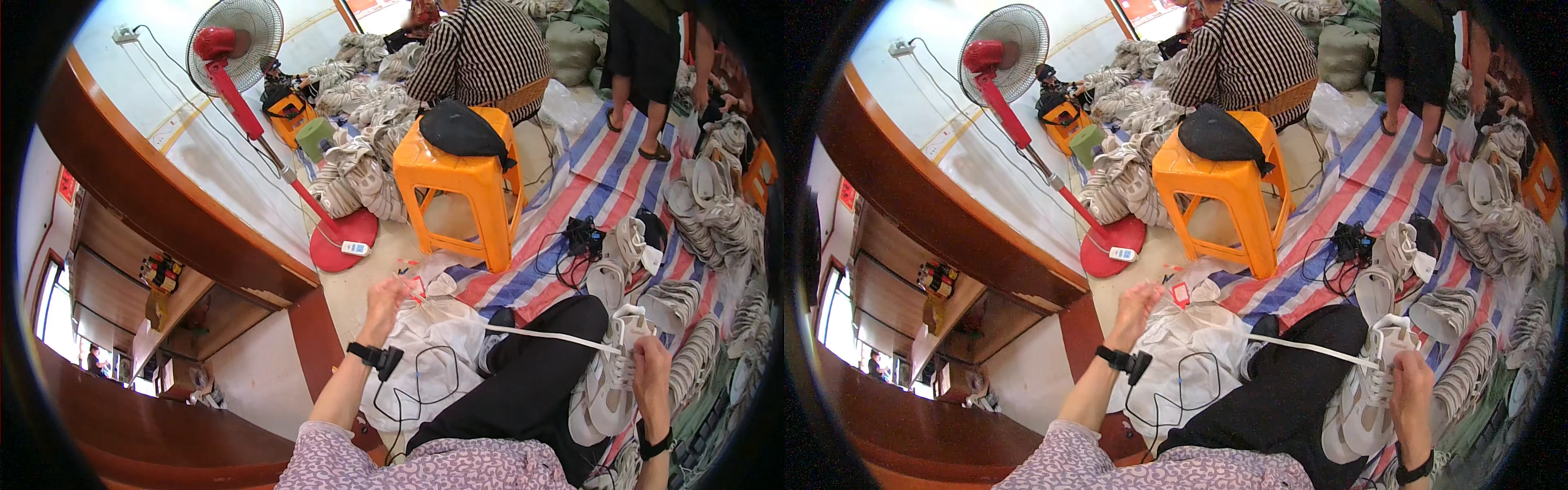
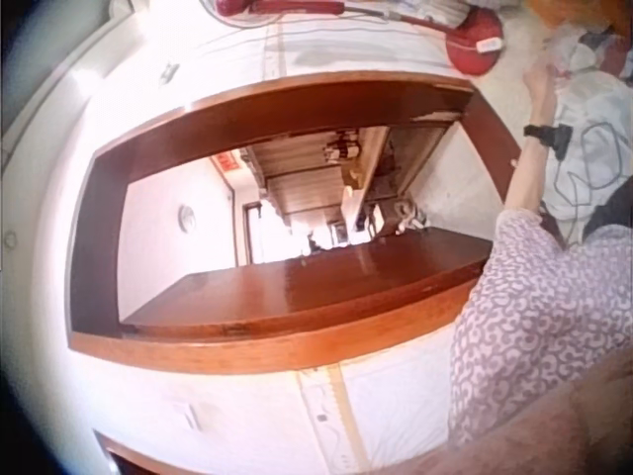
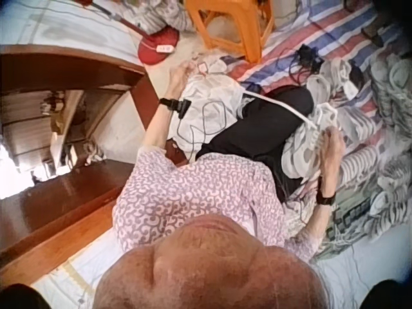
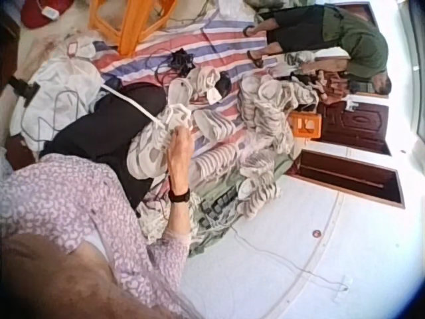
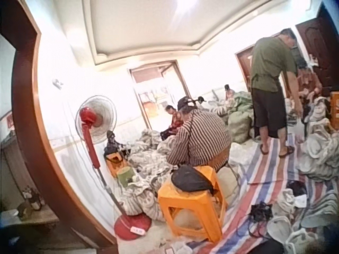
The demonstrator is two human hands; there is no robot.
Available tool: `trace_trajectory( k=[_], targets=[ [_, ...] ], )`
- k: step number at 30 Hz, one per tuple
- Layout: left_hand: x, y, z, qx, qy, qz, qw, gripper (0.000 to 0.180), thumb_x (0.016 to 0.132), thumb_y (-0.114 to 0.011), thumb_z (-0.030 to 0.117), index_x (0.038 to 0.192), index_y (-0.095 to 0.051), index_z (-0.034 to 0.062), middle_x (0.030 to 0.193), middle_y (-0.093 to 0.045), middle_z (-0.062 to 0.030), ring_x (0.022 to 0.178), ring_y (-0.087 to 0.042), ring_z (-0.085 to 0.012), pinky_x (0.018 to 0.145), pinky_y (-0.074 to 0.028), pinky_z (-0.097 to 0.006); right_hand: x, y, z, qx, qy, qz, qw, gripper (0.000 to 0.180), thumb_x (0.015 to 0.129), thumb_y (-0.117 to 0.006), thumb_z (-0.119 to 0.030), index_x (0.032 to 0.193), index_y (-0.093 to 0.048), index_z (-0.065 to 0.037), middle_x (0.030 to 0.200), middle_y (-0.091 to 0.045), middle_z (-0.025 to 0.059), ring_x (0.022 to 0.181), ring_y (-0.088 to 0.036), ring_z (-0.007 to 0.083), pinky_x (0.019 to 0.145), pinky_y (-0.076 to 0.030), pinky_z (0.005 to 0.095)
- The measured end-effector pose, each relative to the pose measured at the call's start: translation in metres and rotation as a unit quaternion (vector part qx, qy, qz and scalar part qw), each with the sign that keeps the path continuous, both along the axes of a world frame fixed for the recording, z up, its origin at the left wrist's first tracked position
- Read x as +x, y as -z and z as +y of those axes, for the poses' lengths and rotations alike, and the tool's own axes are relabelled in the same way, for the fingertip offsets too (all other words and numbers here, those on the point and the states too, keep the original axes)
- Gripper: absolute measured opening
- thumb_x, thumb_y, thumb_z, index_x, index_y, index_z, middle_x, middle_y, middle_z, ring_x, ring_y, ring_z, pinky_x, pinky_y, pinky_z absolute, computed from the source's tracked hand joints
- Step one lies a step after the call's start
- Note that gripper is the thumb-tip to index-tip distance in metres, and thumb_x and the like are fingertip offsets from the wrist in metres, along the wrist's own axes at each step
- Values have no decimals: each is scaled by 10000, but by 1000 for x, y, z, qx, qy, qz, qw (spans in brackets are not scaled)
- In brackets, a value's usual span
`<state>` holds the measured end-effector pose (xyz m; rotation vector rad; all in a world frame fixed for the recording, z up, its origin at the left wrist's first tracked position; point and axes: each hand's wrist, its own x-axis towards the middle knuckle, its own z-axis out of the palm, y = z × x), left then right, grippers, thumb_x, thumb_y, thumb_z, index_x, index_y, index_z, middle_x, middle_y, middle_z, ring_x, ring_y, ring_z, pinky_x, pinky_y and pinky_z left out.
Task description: The person is lacing a new sneaker in a shoe manufacturing facility.
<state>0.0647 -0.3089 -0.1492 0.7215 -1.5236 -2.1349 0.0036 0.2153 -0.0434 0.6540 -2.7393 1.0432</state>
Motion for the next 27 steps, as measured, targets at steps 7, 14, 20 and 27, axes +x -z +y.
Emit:
trace_trajectory(
  k=[7, 14, 20, 27],
  targets=[
    [-12, 5, 88, 25, 142, -77, 987, 186, 954, -601, 155, 973, -672, -16, 904, -708, -77, 780, -642, -97, 691, -500, -201, 2, -2, -12, 146, -54, 120, 980, 128, 719, -562, -14, 843, -560, 20, 876, -528, 152, 860, -538, 332, 732, -439, 409],
    [-36, -21, 153, 45, 278, -121, 952, 226, 989, -576, 189, 1049, -672, -7, 907, -703, -69, 787, -665, -93, 714, -530, -196, -8, 5, -13, 209, -76, 107, 969, 91, 693, -564, 1, 776, -526, -3, 816, -490, 142, 834, -530, 335, 739, -451, 433],
    [-67, -48, 213, 80, 451, -75, 886, 222, 1003, -550, 227, 1026, -630, 22, 911, -699, -66, 795, -684, -107, 714, -553, -210, -8, -19, -16, 62, -88, 6, 994, 176, 681, -558, 94, 833, -528, 11, 849, -530, 173, 826, -560, 363, 693, -455, 419],
    [-61, -91, 338, 226, 652, -93, 718, 217, 977, -570, 253, 975, -630, 45, 915, -665, -12, 769, -654, -95, 661, -525, -225, 59, -113, -74, -271, -307, -190, 892, 170, 771, -550, 138, 859, -588, -3, 911, -611, 135, 798, -621, 279, 719, -493, 355]
  ],
)
